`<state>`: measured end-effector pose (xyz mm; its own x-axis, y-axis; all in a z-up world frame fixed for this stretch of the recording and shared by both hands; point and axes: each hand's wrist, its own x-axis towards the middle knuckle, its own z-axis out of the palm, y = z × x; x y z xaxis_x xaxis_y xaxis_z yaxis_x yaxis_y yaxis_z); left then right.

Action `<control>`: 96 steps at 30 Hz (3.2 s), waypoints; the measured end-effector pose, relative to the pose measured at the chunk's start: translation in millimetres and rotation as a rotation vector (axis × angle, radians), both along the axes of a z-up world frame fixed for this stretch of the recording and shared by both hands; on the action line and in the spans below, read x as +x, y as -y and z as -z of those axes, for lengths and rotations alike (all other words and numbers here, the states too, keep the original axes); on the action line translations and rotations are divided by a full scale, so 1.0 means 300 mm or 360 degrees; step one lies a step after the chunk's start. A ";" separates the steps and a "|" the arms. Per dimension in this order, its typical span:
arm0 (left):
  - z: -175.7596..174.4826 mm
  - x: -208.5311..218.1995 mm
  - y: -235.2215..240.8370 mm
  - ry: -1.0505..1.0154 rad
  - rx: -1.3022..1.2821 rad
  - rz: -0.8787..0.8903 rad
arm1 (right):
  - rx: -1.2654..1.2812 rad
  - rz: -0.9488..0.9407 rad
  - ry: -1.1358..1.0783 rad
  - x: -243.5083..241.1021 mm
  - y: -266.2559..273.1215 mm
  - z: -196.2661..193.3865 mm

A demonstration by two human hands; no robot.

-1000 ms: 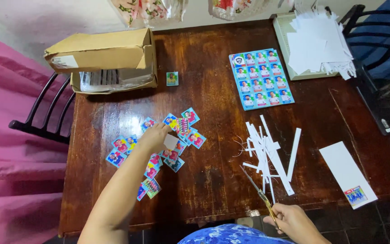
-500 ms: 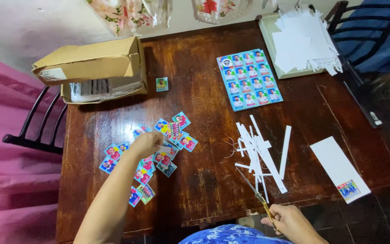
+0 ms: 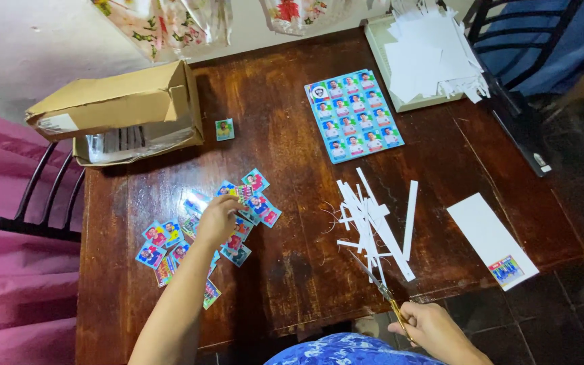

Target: Cutting out small printed stickers from a sheet using scissors.

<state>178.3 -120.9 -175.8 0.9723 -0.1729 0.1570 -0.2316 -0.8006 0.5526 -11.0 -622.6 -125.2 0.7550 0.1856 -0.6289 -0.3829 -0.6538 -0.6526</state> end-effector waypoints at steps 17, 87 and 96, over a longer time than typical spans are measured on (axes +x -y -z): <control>0.012 -0.323 0.808 0.0125 -0.0234 0.0887 | -0.0618 0.0395 0.0490 0.080 0.388 -0.027; -0.747 -0.368 1.134 -0.0518 -0.2814 -0.0387 | 0.0937 -0.0433 0.0600 0.238 0.122 -0.594; -0.754 -0.381 1.130 -0.0585 -0.2766 -0.0492 | 0.0872 -0.0430 0.0642 0.234 0.113 -0.578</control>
